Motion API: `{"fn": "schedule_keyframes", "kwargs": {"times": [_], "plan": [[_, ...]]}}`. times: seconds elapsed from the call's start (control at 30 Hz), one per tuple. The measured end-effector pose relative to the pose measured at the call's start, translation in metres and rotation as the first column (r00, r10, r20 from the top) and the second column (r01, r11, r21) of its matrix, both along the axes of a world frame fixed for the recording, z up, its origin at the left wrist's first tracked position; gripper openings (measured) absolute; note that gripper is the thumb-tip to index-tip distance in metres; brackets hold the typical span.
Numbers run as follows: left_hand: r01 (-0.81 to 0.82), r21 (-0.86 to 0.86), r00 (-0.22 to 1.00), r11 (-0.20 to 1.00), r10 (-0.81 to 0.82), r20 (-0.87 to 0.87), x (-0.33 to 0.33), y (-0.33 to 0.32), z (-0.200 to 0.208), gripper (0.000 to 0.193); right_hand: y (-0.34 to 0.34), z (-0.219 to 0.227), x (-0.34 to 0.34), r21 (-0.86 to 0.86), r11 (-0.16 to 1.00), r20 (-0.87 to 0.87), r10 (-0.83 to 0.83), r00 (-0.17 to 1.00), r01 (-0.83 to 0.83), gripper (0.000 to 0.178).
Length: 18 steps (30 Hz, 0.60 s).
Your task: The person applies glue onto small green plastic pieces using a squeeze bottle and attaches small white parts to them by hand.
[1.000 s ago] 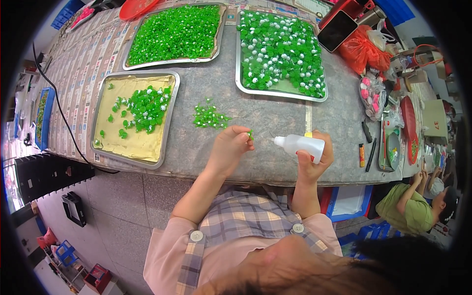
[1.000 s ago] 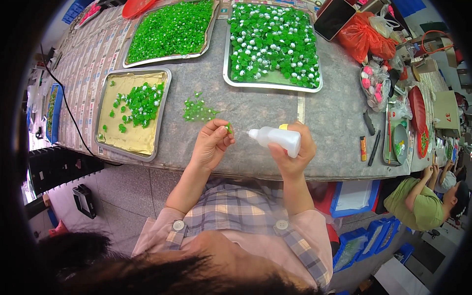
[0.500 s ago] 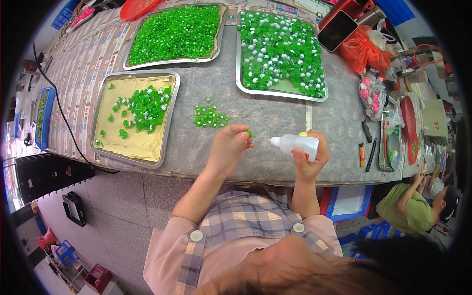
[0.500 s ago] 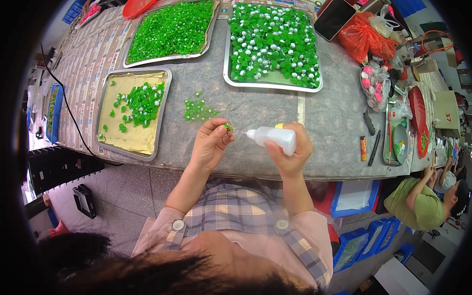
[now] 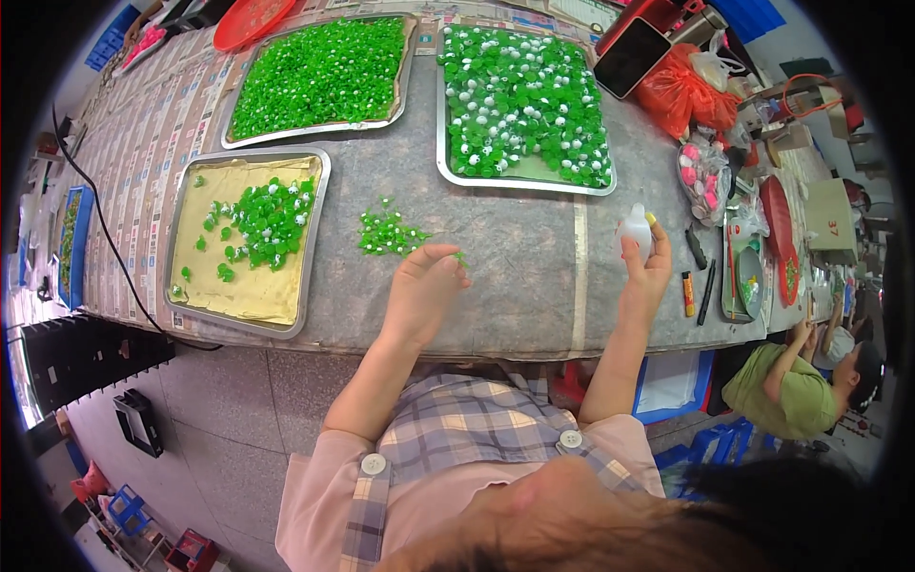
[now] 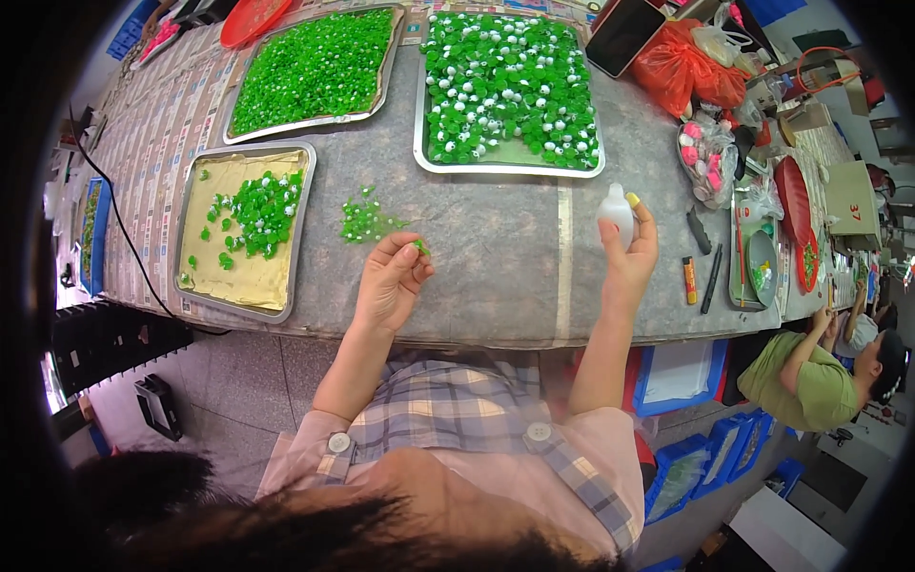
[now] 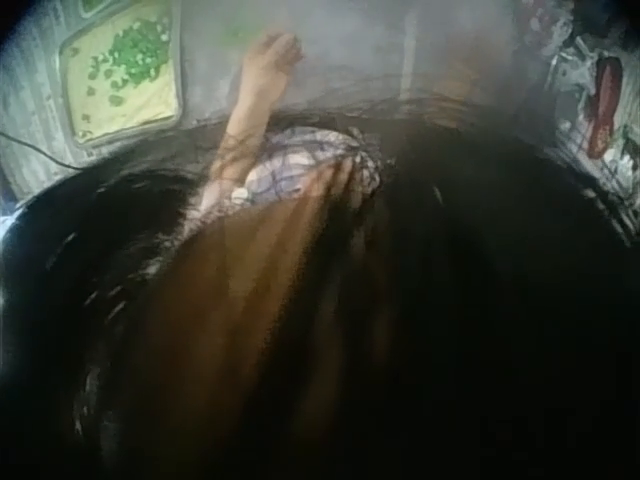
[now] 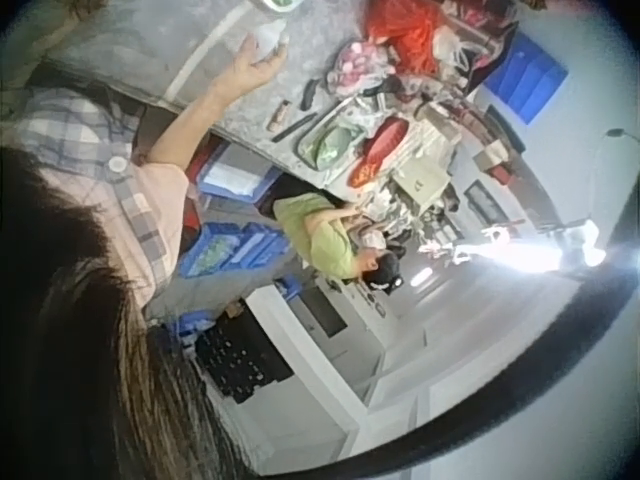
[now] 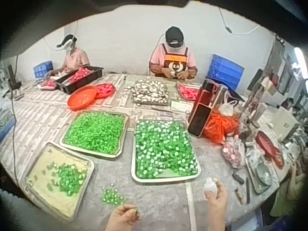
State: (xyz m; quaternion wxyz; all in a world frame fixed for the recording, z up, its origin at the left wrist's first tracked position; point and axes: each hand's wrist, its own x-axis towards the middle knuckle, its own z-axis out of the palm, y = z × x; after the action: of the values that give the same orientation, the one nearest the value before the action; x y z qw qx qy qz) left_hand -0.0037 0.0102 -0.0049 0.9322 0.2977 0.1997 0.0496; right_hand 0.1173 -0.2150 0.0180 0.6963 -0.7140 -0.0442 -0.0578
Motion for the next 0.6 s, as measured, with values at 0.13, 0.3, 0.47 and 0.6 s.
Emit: {"fn": "schedule_keyframes", "kwargs": {"times": [0.13,0.3,0.47,0.6], "plan": [[0.004,0.009,1.000,1.000,-0.004,-0.015,0.000,0.000,-0.002,0.011,-0.014,-0.013,0.007,-0.061,0.996,-0.081,-0.068,0.994,0.063,0.047],[0.003,0.024,0.999,1.000,-0.002,-0.045,0.004,-0.004,0.003,0.010,-0.018,-0.022,0.002,-0.132,0.986,-0.046,-0.111,0.993,0.104,0.049],[-0.021,0.043,0.995,0.999,0.025,-0.097,0.002,-0.003,0.003,0.008,0.023,0.032,-0.005,-0.415,0.722,0.697,-0.138,0.703,0.554,0.039],[-0.020,0.042,0.997,0.999,0.023,-0.075,-0.001,-0.002,0.003,0.008,0.079,0.033,0.027,-0.614,0.772,0.281,0.407,0.869,-0.163,0.016]]}}
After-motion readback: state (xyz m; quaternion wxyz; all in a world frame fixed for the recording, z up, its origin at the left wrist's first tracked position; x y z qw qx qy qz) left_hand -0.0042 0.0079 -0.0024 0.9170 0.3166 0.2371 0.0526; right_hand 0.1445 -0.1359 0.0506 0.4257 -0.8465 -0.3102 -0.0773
